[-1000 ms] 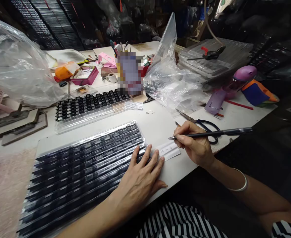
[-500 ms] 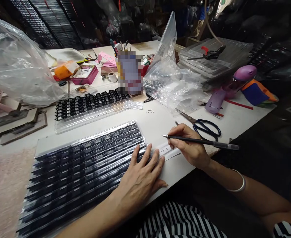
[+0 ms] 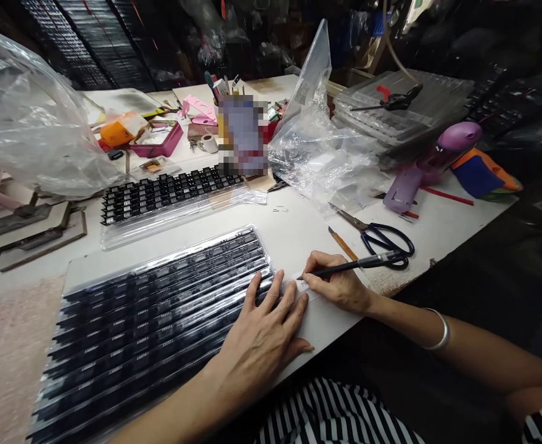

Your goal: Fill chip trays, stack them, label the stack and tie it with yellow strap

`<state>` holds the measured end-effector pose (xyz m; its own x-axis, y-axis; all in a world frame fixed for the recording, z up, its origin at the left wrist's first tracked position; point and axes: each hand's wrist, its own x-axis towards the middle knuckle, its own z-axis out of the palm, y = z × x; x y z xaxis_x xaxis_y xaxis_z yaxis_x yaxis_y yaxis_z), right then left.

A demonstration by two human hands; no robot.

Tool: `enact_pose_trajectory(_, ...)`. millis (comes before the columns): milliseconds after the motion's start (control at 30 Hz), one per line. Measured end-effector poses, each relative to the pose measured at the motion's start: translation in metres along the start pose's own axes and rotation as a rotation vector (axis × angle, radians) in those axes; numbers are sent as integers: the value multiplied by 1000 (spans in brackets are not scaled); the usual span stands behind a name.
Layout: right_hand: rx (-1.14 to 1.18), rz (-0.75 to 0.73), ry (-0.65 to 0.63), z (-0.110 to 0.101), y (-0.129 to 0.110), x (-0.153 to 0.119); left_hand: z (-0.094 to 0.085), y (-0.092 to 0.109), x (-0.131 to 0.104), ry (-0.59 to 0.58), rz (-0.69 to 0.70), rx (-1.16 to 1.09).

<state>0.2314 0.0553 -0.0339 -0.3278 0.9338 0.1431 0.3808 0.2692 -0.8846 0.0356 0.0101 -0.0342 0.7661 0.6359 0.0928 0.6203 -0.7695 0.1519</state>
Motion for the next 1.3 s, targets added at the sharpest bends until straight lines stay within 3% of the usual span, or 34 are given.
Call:
enact_pose_trajectory(267, -110, -122, -17, 4, 6, -2, 0, -1, -1, 4, 13, 13)
enact_pose_trajectory(600, -108, -119, -70, 5, 9, -3, 0, 0, 0, 15, -6, 5)
enact_pose_trajectory(1300, -170, -129, -51, 3, 9, -3, 3, -1, 0, 6, 3, 16)
